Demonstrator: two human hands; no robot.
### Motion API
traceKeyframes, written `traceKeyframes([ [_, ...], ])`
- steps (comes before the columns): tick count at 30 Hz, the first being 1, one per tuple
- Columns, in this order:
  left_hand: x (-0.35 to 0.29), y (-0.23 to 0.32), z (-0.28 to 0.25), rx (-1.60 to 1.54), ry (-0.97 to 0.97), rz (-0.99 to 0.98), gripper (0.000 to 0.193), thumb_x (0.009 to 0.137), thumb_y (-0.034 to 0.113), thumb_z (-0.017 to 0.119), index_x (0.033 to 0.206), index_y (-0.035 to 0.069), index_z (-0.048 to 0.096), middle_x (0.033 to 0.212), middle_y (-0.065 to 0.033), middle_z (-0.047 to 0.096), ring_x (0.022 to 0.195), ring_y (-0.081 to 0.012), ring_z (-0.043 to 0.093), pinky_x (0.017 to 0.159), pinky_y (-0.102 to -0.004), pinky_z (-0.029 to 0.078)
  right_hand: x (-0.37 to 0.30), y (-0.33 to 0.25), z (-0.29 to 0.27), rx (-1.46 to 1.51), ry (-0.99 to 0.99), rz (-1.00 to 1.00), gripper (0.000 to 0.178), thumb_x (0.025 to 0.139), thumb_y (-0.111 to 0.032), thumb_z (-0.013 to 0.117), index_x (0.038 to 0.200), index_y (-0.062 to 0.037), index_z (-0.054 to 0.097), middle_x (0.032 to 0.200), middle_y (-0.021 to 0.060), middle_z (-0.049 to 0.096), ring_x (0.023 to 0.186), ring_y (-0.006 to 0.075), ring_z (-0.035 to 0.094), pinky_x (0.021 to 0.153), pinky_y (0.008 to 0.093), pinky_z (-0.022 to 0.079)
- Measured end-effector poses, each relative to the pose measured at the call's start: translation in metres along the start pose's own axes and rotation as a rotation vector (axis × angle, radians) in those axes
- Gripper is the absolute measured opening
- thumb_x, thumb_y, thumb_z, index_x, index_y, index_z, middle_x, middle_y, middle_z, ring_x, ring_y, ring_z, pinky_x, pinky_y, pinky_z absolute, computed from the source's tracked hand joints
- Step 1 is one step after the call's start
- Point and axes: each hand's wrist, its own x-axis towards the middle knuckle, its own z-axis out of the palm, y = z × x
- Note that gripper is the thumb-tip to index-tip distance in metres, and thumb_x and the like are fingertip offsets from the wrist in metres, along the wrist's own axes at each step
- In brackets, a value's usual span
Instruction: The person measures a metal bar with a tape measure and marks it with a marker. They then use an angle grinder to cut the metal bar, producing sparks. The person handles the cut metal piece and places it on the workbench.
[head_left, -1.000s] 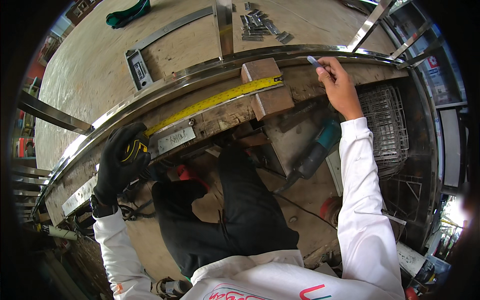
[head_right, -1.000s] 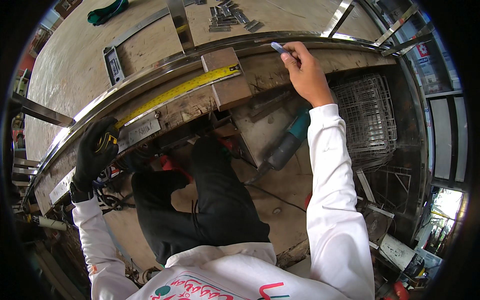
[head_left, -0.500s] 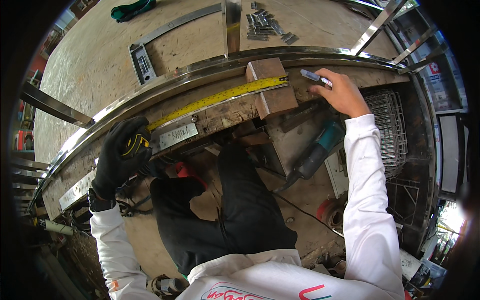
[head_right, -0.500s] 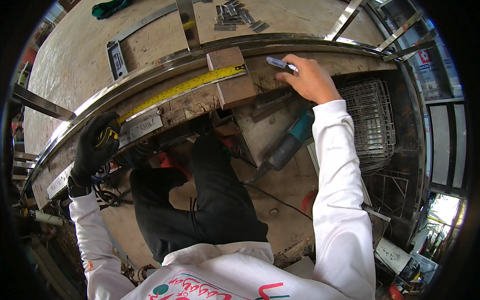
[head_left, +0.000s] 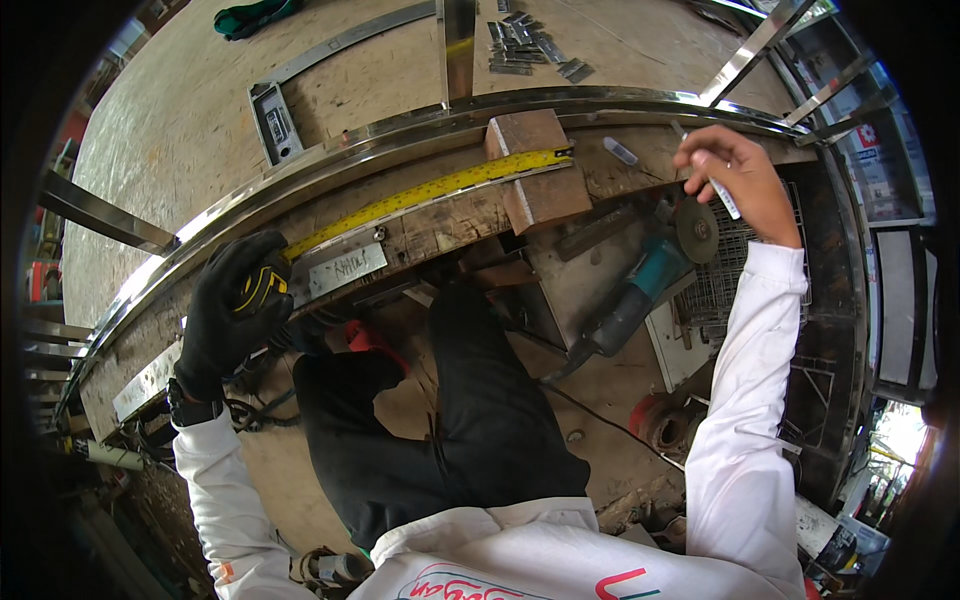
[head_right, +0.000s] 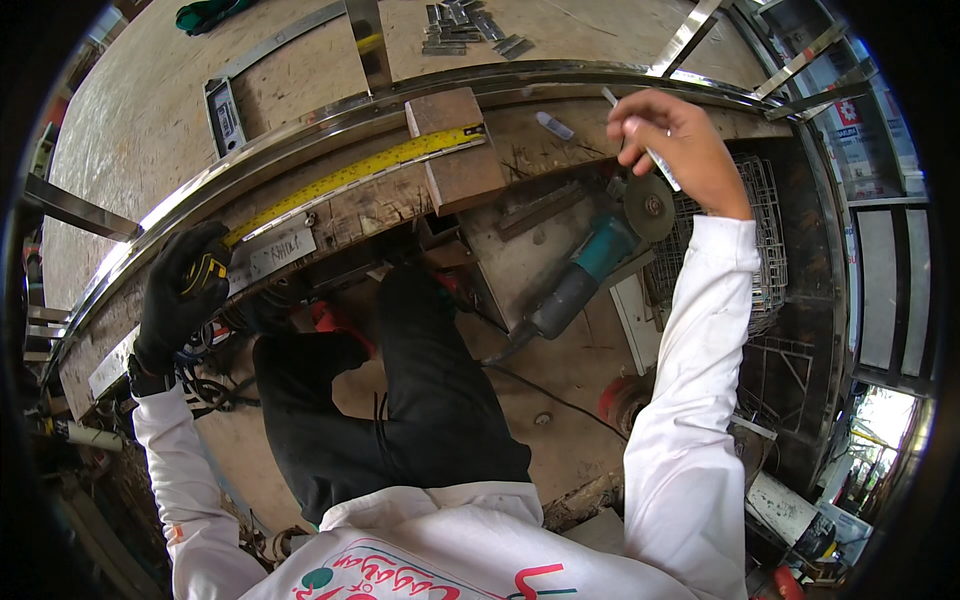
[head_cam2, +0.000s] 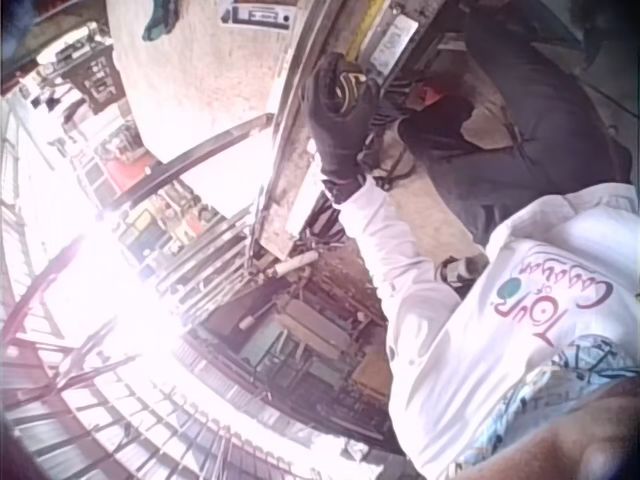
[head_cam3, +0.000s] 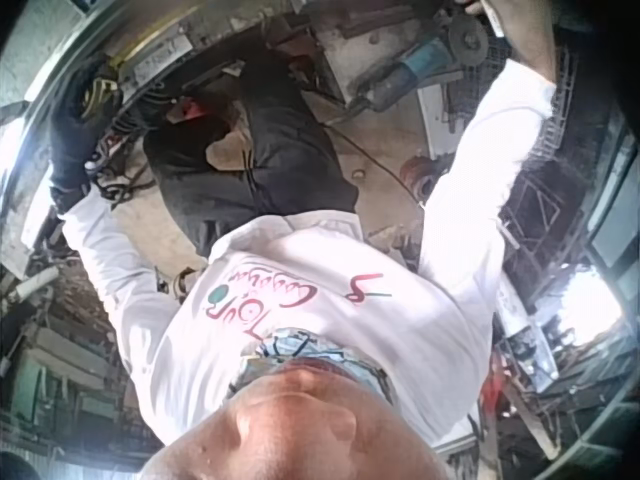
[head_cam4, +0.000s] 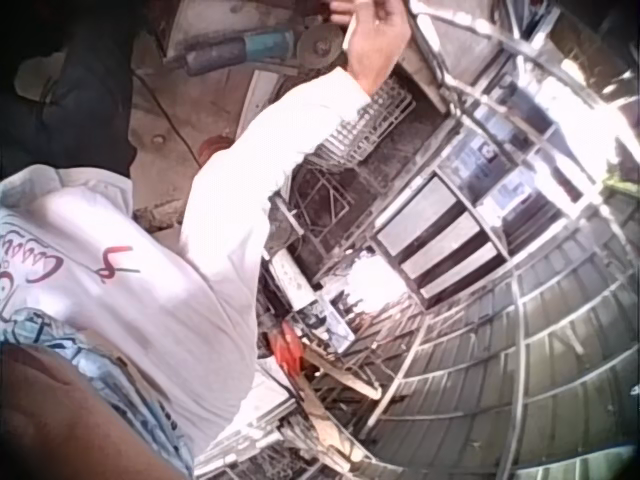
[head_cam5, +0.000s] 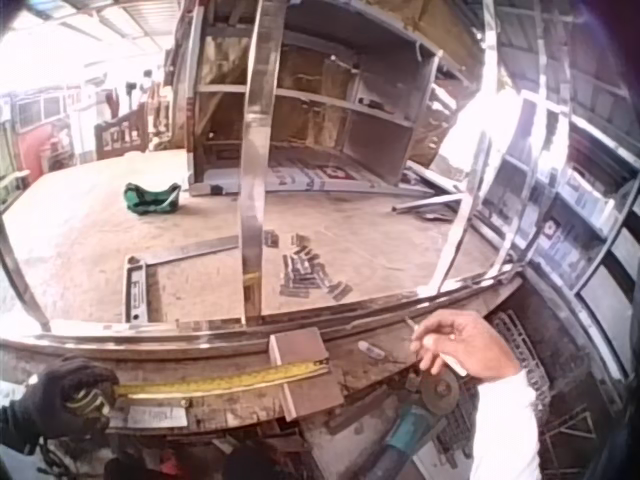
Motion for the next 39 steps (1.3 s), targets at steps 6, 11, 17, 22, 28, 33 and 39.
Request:
traceKeyframes([
  [6, 0.000, 0.002, 0.001, -0.027, 0.006, -0.065, 0.064, 0.081, 0.004, 0.077, 0.143, 0.002, 0.062, 0.133, -0.0140, 0.068, 0.126, -0.0223, 0.065, 0.109, -0.0357, 0.049, -0.007, -0.001, 0.053, 0.783, 0.080, -0.541, 0.044, 0.108, -0.025, 0.056, 0.147, -0.0035, 0.053, 0.134, 0.0275, 0.068, 0.094, 0.0194, 0.075, 0.078, 0.0300, 0.060],
  [11, -0.001, -0.003, 0.001, 0.007, 0.012, -0.034, 0.065, 0.080, 0.003, 0.076, 0.144, 0.002, 0.062, 0.134, -0.0140, 0.068, 0.126, -0.0224, 0.065, 0.110, -0.0358, 0.048, -0.010, -0.047, 0.134, 0.791, 0.196, -0.559, 0.035, 0.111, -0.028, 0.058, 0.136, -0.0034, 0.057, 0.099, 0.0181, 0.076, 0.076, 0.0165, 0.072, 0.066, 0.0278, 0.056],
  [17, -0.002, -0.003, 0.000, 0.044, 0.017, -0.004, 0.066, 0.080, 0.002, 0.075, 0.144, 0.002, 0.061, 0.133, -0.0142, 0.068, 0.125, -0.0223, 0.065, 0.109, -0.0357, 0.048, -0.002, -0.043, 0.174, 0.605, 0.259, -0.544, 0.022, 0.106, -0.017, 0.069, 0.122, -0.0022, 0.069, 0.105, 0.0003, 0.071, 0.079, 0.0037, 0.058, 0.067, 0.0194, 0.048],
  [22, -0.001, -0.004, 0.002, -0.018, 0.009, -0.032, 0.065, 0.081, 0.001, 0.075, 0.144, 0.002, 0.061, 0.132, -0.0138, 0.068, 0.125, -0.0211, 0.065, 0.109, -0.0348, 0.048, -0.002, -0.042, 0.176, 0.552, 0.284, -0.524, 0.022, 0.105, -0.013, 0.070, 0.124, -0.0017, 0.068, 0.109, -0.0014, 0.070, 0.083, 0.0023, 0.054, 0.073, 0.0187, 0.047],
  [28, -0.001, -0.005, 0.001, 0.004, 0.003, -0.023, 0.064, 0.082, 0.001, 0.076, 0.144, 0.001, 0.061, 0.132, -0.0137, 0.067, 0.125, -0.0203, 0.064, 0.109, -0.0345, 0.048, -0.003, -0.046, 0.178, 0.453, 0.300, -0.514, 0.020, 0.101, -0.007, 0.070, 0.119, -0.0004, 0.066, 0.096, -0.0011, 0.066, 0.077, 0.0015, 0.055, 0.069, 0.0180, 0.045],
  [33, -0.001, -0.005, 0.001, -0.047, 0.003, -0.028, 0.063, 0.082, 0.001, 0.076, 0.144, 0.001, 0.061, 0.133, -0.0141, 0.067, 0.126, -0.0203, 0.063, 0.110, -0.0349, 0.047, 0.000, -0.050, 0.182, 0.311, 0.383, -0.518, 0.012, 0.093, -0.004, 0.071, 0.105, -0.0017, 0.067, 0.083, -0.0039, 0.064, 0.068, 0.0007, 0.052, 0.061, 0.0194, 0.042],
  [39, -0.001, -0.007, 0.000, -0.032, -0.010, -0.054, 0.064, 0.081, 0.002, 0.077, 0.143, 0.001, 0.062, 0.135, -0.0147, 0.067, 0.128, -0.0222, 0.064, 0.111, -0.0358, 0.047, 0.004, -0.051, 0.183, 0.224, 0.437, -0.528, 0.010, 0.091, -0.005, 0.071, 0.101, -0.0024, 0.068, 0.076, -0.0037, 0.063, 0.062, 0.0023, 0.051, 0.057, 0.0215, 0.042],
])
